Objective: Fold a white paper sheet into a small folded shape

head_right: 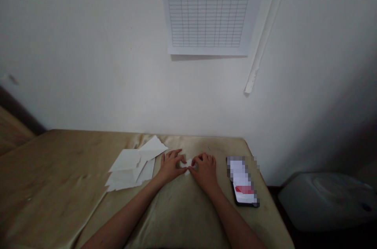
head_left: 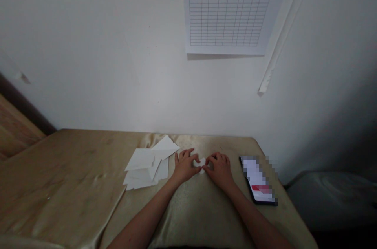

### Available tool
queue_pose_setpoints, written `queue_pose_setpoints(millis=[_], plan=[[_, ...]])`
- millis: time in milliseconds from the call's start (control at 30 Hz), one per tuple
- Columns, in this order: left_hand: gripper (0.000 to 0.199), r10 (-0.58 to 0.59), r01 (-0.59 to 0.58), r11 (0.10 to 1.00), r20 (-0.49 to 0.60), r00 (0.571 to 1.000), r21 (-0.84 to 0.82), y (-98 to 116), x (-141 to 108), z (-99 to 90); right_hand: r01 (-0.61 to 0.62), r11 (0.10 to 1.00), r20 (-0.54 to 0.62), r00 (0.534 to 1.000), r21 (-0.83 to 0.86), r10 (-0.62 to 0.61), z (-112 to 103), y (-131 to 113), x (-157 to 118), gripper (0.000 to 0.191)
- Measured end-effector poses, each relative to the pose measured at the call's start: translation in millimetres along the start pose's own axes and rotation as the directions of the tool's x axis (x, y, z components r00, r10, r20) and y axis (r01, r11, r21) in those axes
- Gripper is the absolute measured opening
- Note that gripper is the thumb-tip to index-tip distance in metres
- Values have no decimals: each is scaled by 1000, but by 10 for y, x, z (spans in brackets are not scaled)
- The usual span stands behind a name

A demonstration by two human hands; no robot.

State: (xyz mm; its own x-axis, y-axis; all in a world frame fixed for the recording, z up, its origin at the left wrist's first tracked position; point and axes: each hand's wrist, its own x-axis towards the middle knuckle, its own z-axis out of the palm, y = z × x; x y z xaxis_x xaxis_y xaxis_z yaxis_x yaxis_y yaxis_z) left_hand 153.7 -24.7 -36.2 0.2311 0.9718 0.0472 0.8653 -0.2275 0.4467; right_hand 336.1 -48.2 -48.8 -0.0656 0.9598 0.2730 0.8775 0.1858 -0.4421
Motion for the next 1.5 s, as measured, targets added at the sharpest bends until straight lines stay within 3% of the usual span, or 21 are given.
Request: queue_pose_setpoints(millis=[367, 933, 1333, 1500], plan=[[27, -2, 2, 1000, 3, 1000, 7, -23, 18, 23, 20, 1000, 86, 996, 23, -22, -27, 85, 44, 12], [26, 2, -2, 1000, -6, 1000, -2, -13, 1, 3, -38, 995, 193, 981, 91, 20, 12, 180, 93, 40], [31, 52, -51, 999, 128, 990, -6, -146, 53, -123, -37, 996, 213, 977, 83, 19, -43, 161, 91, 33], [29, 75, -74, 997, 100, 992, -18, -186, 60, -128, -13, 991, 147, 989, 130, -6, -22, 188, 64, 23]])
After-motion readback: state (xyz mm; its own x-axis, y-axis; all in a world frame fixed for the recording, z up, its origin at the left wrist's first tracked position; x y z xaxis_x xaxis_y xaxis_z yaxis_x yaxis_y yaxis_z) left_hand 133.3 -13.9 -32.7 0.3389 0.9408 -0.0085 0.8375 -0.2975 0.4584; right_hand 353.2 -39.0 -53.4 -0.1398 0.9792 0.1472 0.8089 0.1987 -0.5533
